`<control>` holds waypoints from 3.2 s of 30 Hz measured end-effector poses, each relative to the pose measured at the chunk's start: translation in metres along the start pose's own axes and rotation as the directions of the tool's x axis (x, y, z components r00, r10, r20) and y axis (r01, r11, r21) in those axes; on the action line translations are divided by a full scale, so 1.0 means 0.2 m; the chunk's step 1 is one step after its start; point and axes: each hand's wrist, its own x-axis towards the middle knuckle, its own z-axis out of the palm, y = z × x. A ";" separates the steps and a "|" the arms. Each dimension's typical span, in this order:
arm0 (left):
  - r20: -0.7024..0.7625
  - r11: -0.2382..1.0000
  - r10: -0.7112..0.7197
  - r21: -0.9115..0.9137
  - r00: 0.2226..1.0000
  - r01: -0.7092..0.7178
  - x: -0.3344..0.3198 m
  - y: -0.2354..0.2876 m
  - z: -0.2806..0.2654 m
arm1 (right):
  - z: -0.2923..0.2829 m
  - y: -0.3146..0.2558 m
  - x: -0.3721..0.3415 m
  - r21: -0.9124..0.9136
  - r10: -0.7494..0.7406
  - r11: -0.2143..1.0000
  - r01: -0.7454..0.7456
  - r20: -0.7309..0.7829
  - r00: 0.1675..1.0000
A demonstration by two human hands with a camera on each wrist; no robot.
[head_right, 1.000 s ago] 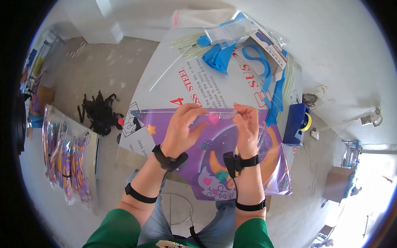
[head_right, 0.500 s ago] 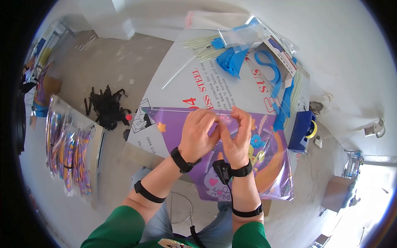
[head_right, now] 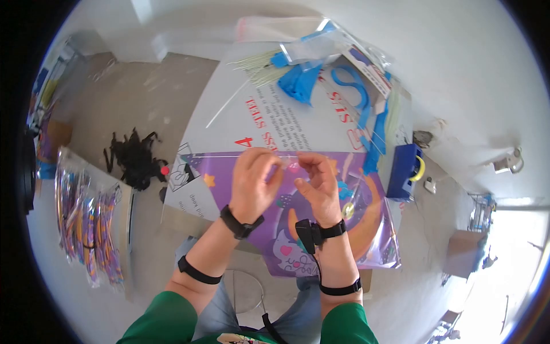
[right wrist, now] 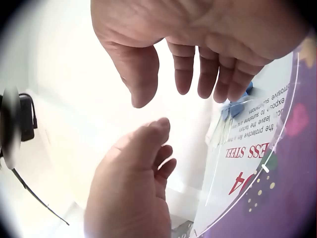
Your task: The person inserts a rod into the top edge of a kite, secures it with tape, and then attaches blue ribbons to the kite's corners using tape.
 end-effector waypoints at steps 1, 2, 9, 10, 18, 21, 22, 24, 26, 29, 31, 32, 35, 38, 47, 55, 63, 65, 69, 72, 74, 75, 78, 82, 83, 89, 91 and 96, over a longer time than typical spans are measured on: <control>0.011 1.000 -0.020 0.019 1.000 0.019 0.00 -0.01 -0.01 | -0.02 0.00 0.00 -0.016 -0.009 1.000 0.009 -0.024 1.000; 0.000 0.999 -0.027 0.036 1.000 0.027 0.01 -0.01 -0.01 | -0.05 0.00 -0.01 -0.020 -0.032 0.999 0.032 -0.030 0.999; 0.015 0.998 -0.055 -0.027 0.998 0.055 0.00 0.01 -0.01 | -0.77 -0.12 -0.23 -0.365 -0.179 0.925 -0.109 -0.670 0.720; 0.020 0.997 -0.071 -0.035 0.997 0.072 0.00 0.00 0.00 | -0.92 -0.18 -0.28 -0.450 -0.218 0.873 -0.189 -0.705 0.675; 0.055 0.993 -0.103 -0.050 0.993 0.105 0.00 0.03 0.00 | -1.77 -0.11 -0.51 -0.723 -0.224 0.381 -0.576 -0.676 0.702; 0.051 0.995 -0.091 -0.045 0.995 0.093 0.00 0.04 0.03 | -1.62 -0.20 -0.45 -0.613 -0.039 0.477 -0.630 -0.731 0.681; 0.046 0.995 -0.086 -0.040 0.995 0.088 0.00 0.04 0.03 | -1.64 -0.18 -0.45 -0.610 -0.037 0.479 -0.632 -0.733 0.679; 0.050 0.995 -0.088 -0.044 0.995 0.090 0.00 0.05 0.05 | -1.67 -0.15 -0.44 -0.541 0.008 0.566 -0.622 -0.751 0.660; 0.054 0.995 -0.088 -0.049 0.995 0.090 0.00 0.05 0.05 | -1.69 -0.14 -0.45 -0.463 0.056 0.650 -0.602 -0.761 0.646; 0.067 0.993 -0.098 -0.058 0.993 0.102 0.00 0.05 0.06 | -1.79 -0.12 -0.46 -0.252 0.203 0.794 -0.554 -0.748 0.632; 0.073 0.997 -0.062 -0.035 0.995 0.065 0.00 0.05 0.06 | -1.86 -0.08 -0.46 -0.113 0.302 0.840 -0.530 -0.715 0.630; 0.074 0.997 -0.062 -0.035 0.995 0.065 -0.01 0.05 0.06 | -1.87 -0.07 -0.46 -0.005 0.323 0.883 -0.469 -0.718 0.617; 0.066 0.997 -0.062 -0.043 0.996 0.065 -0.01 0.04 0.07 | -1.83 -0.12 -0.47 0.172 0.378 0.912 -0.373 -0.705 0.600; 0.071 0.997 -0.067 -0.038 0.995 0.070 -0.01 0.05 0.07 | -1.77 -0.13 -0.48 0.195 0.361 0.927 -0.321 -0.697 0.620; 0.083 0.995 -0.083 -0.045 0.993 0.087 -0.01 0.05 0.07 | -1.93 0.04 -0.55 0.206 0.400 0.909 -0.361 -0.673 0.622; 0.083 0.994 -0.095 -0.054 0.992 0.099 -0.01 0.05 0.07 | -1.89 -0.02 -0.55 0.234 0.422 0.904 -0.359 -0.632 0.651; 0.090 0.991 -0.113 -0.060 0.990 0.118 0.00 0.06 0.08 | -1.90 0.04 -0.57 0.287 0.433 0.901 -0.325 -0.646 0.628; 0.086 0.996 -0.084 -0.024 0.993 0.086 -0.01 0.04 0.07 | -2.00 0.14 -0.61 0.265 0.385 0.923 -0.279 -0.661 0.644; 0.043 0.999 -0.017 -0.039 0.999 0.019 -0.01 0.02 0.07 | -2.18 0.22 -0.67 0.041 0.276 0.948 -0.316 -0.598 0.752; 0.014 0.995 -0.023 -0.099 1.000 0.025 0.00 0.01 0.06 | -2.52 0.29 -0.67 -0.574 0.309 0.413 -0.707 -0.642 0.702; 0.007 0.995 -0.040 -0.088 0.999 0.040 0.00 0.00 0.05 | -2.32 0.32 -0.72 -0.163 0.324 0.834 -0.528 -0.631 0.705; 0.021 0.994 -0.045 -0.103 0.999 0.047 -0.01 0.00 0.05 | -2.35 0.37 -0.74 -0.386 0.292 0.631 -0.673 -0.686 0.667; 0.024 0.989 -0.033 -0.145 0.999 0.036 0.00 -0.01 0.05 | -1.91 0.30 -0.70 -0.092 0.225 0.885 -0.457 -0.774 0.592; 0.055 0.973 0.003 -0.232 0.998 0.010 0.01 0.03 0.04 | -1.24 -0.01 -0.39 -0.247 0.055 0.899 -0.362 -0.755 0.653; 0.046 0.973 -0.003 -0.231 0.999 0.013 0.00 0.04 0.03 | -1.09 -0.08 -0.28 -0.287 0.069 0.897 -0.336 -0.661 0.748; 0.267 0.928 0.030 -0.365 0.963 0.072 0.00 0.06 -0.04 | -0.41 -0.30 0.30 -0.487 0.167 0.843 -0.228 -0.167 0.972; 0.533 0.874 -0.092 -0.362 0.841 0.324 0.00 0.03 -0.07 | -0.21 -0.33 0.45 -0.478 0.238 0.852 -0.214 -0.010 0.971; 0.645 0.908 -0.236 -0.120 0.727 0.401 -0.01 -0.13 -0.14 | 0.21 -0.29 0.66 -0.598 0.364 0.784 -0.165 0.227 0.904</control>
